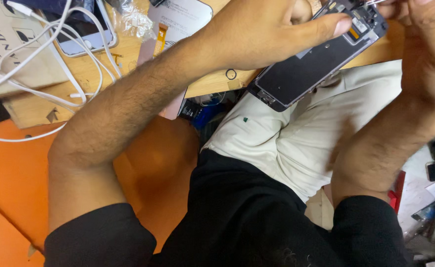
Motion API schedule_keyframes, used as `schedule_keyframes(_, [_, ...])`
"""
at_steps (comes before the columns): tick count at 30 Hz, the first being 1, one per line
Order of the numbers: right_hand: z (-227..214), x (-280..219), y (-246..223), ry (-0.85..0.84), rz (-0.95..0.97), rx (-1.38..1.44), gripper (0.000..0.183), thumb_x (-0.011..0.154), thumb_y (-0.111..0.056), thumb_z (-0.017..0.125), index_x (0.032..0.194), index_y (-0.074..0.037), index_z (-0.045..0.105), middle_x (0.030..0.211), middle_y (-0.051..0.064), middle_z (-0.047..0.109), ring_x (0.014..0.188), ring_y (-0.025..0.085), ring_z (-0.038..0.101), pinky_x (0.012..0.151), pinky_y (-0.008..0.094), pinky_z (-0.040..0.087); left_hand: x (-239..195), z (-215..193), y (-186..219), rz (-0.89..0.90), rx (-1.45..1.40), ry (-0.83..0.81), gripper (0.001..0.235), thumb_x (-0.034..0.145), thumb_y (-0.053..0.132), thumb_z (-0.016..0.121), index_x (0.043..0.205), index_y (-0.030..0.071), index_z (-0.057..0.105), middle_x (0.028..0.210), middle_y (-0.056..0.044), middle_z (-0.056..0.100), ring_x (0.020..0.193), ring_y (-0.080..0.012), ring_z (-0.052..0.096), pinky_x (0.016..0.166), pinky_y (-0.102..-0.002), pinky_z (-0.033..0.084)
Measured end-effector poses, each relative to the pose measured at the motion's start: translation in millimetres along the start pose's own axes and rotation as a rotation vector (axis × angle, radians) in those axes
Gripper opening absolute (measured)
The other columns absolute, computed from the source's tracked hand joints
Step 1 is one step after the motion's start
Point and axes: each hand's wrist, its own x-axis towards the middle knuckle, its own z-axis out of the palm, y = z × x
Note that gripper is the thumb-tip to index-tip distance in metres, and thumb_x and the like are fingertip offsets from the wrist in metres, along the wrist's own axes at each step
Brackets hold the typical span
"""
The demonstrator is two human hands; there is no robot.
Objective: The person disassembles a smartphone using a screwdriver and a metal prying tool. They remove screws, detach internal components, and place parts on the workbench.
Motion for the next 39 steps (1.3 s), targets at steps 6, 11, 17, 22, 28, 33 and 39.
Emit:
schedule_keyframes(6, [4,10,-6,0.170,-0.089,0.118,0.016,0.114,0.001,0.072,0.120,0.002,0.056,0.110,0.015,0.069,0.093,0.018,0.071,0.086,0.028,0.063,-3,-14,18,0.255,-0.256,-0.010,0.026,0.105,0.003,0.069,0.125,0.004,0.052,0.105,-0.002,0.058,0.090,-0.0045,0.056,0.073,-0.021,0.048])
schedule_keyframes(11, [8,17,-9,0.156,-0.073,0.175,0.020,0.109,0.001,0.072,0.117,0.001,0.054,0.105,0.016,0.071,0.091,0.018,0.074,0.085,0.028,0.064,-2,-14,20,0.148,-0.414,-0.095,0.027,0.109,0.001,0.066,0.130,0.007,0.050,0.113,-0.001,0.059,0.098,-0.0018,0.059,0.080,-0.020,0.051])
schedule_keyframes(17, [9,15,-5,0.112,-0.095,0.200,0.016,0.113,0.003,0.070,0.115,0.002,0.054,0.106,0.015,0.070,0.094,0.018,0.074,0.088,0.028,0.064,-7,-15,19,0.042,-0.428,-0.116,0.025,0.106,0.003,0.066,0.126,0.007,0.050,0.106,-0.002,0.065,0.091,-0.0012,0.062,0.076,-0.020,0.053])
schedule_keyframes(22, [8,16,-4,0.093,-0.098,0.203,0.015,0.112,0.003,0.069,0.115,0.002,0.054,0.107,0.014,0.068,0.096,0.017,0.073,0.089,0.028,0.064,-5,-14,20,0.040,-0.417,-0.109,0.024,0.106,0.005,0.066,0.126,0.006,0.051,0.107,-0.003,0.065,0.090,-0.0017,0.063,0.076,-0.019,0.052])
schedule_keyframes(28, [10,17,-7,0.096,-0.097,0.221,0.015,0.111,0.004,0.068,0.114,0.002,0.054,0.106,0.013,0.067,0.096,0.017,0.073,0.090,0.030,0.065,-4,-16,21,-0.003,-0.443,-0.114,0.024,0.106,0.005,0.066,0.124,0.006,0.051,0.105,-0.004,0.065,0.084,-0.0021,0.063,0.071,-0.018,0.051])
schedule_keyframes(33, [7,15,-6,0.101,-0.102,0.218,0.014,0.111,0.004,0.068,0.114,0.002,0.054,0.106,0.013,0.067,0.096,0.018,0.073,0.090,0.031,0.065,-4,-14,20,0.025,-0.436,-0.115,0.024,0.107,0.005,0.066,0.126,0.006,0.051,0.106,-0.004,0.065,0.087,-0.0024,0.065,0.073,-0.019,0.053])
schedule_keyframes(39, [-6,2,-1,0.118,-0.133,0.307,0.015,0.112,0.000,0.070,0.114,0.001,0.055,0.104,0.016,0.069,0.093,0.022,0.073,0.089,0.032,0.063,-3,-15,21,-0.005,-0.438,-0.094,0.023,0.106,0.005,0.066,0.124,0.006,0.051,0.104,-0.003,0.064,0.084,-0.0019,0.063,0.070,-0.018,0.052])
